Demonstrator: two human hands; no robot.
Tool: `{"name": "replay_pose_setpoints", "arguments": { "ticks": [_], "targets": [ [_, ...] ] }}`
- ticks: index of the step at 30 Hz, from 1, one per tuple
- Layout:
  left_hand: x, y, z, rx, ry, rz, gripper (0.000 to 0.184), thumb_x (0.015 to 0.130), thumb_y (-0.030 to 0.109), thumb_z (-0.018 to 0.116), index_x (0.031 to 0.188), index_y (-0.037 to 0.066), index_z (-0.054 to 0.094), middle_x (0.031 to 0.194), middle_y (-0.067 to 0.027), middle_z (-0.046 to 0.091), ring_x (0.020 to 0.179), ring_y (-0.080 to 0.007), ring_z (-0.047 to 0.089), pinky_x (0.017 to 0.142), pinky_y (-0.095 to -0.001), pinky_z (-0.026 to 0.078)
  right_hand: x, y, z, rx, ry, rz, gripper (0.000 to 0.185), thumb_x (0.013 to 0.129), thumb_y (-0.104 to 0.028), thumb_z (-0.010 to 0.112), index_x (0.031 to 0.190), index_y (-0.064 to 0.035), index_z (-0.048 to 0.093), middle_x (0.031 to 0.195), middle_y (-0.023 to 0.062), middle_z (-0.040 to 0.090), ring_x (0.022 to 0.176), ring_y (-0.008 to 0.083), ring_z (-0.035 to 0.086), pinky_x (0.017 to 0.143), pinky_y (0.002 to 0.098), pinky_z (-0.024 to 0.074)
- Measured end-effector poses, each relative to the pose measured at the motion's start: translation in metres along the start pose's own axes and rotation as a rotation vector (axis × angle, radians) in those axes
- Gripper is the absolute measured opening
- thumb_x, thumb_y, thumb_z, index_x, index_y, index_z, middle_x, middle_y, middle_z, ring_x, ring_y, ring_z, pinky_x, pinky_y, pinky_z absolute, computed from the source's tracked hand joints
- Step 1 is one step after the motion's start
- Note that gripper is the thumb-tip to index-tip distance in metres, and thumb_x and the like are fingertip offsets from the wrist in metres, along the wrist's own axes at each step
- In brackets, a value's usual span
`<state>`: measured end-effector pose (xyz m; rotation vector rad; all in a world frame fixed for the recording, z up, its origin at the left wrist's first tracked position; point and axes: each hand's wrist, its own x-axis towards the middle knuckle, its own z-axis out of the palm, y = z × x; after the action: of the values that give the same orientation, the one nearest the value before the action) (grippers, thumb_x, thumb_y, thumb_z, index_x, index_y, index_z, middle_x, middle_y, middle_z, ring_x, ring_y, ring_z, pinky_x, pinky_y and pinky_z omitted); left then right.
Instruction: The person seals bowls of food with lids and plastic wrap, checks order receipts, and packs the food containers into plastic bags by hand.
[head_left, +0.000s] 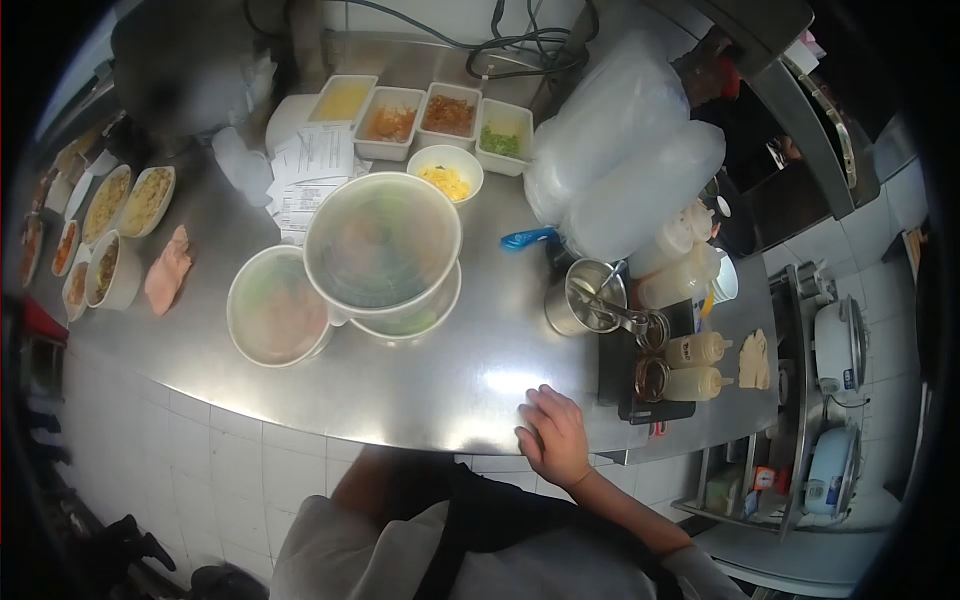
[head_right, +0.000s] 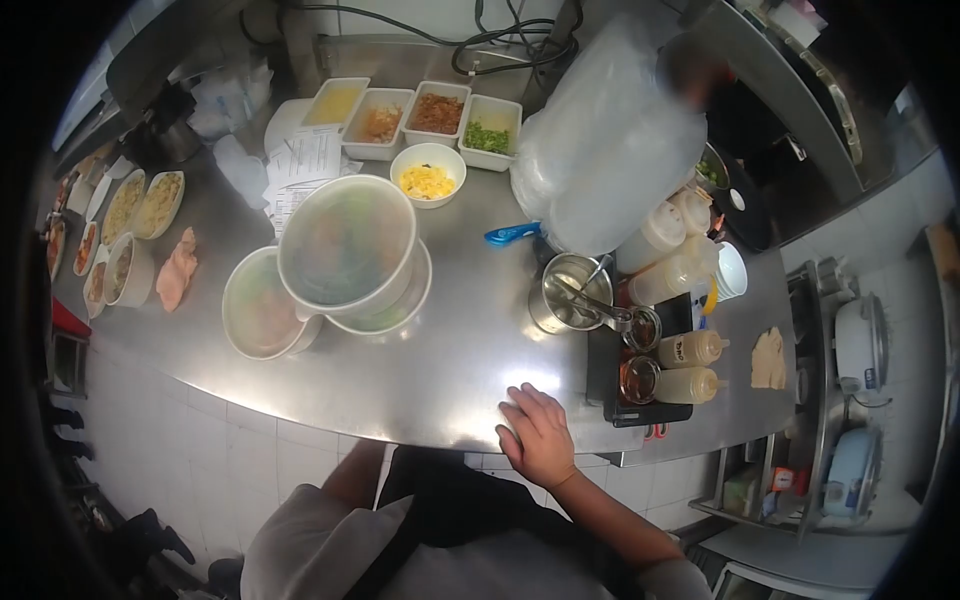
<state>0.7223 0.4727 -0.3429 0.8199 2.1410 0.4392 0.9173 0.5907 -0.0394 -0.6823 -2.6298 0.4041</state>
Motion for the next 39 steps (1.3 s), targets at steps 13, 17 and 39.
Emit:
{"name": "replay_pose_setpoints", "arguments": {
  "ticks": [13, 17, 39],
  "targets": [
    [0.002, -0.013, 0.059, -0.13, 0.024, -0.195, 0.037, 0.089, 0.031, 0.05, 0.116, 0.007, 0.055, 0.105, -0.0158, 0.062, 0.096, -0.0265, 0.06, 0.081, -0.0395, 0.049, 0.001, -0.001, 0.006, -0.056, -0.044, -0.026, 0.03, 0.075, -0.013, 0.063, 0.103, -0.0043, 0.056, 0.118, 0.0162, 0.053, 0.113, 0.0365, 0.049, 0.094, 0.046, 0.0373],
    [-0.001, -0.007, 0.068, -0.165, 0.033, -0.204, 0.037, 0.088, 0.031, 0.05, 0.115, 0.007, 0.055, 0.105, -0.0153, 0.062, 0.096, -0.0264, 0.06, 0.081, -0.0393, 0.049, 0.001, -0.002, 0.005, -0.065, -0.075, -0.025, 0.034, 0.074, -0.011, 0.063, 0.106, -0.0042, 0.054, 0.12, 0.0168, 0.052, 0.114, 0.0373, 0.048, 0.094, 0.0472, 0.0369],
    [0.014, -0.013, 0.078, -0.232, 0.122, -0.206, 0.035, 0.086, 0.031, 0.051, 0.111, 0.007, 0.059, 0.102, -0.0124, 0.065, 0.093, -0.026, 0.062, 0.08, -0.0386, 0.051, -0.002, 0.003, -0.001, -0.016, -0.083, 0.022, 0.035, 0.079, -0.019, 0.064, 0.11, -0.0064, 0.057, 0.126, 0.0127, 0.05, 0.119, 0.0308, 0.046, 0.098, 0.0439, 0.0354]
  ]
}}
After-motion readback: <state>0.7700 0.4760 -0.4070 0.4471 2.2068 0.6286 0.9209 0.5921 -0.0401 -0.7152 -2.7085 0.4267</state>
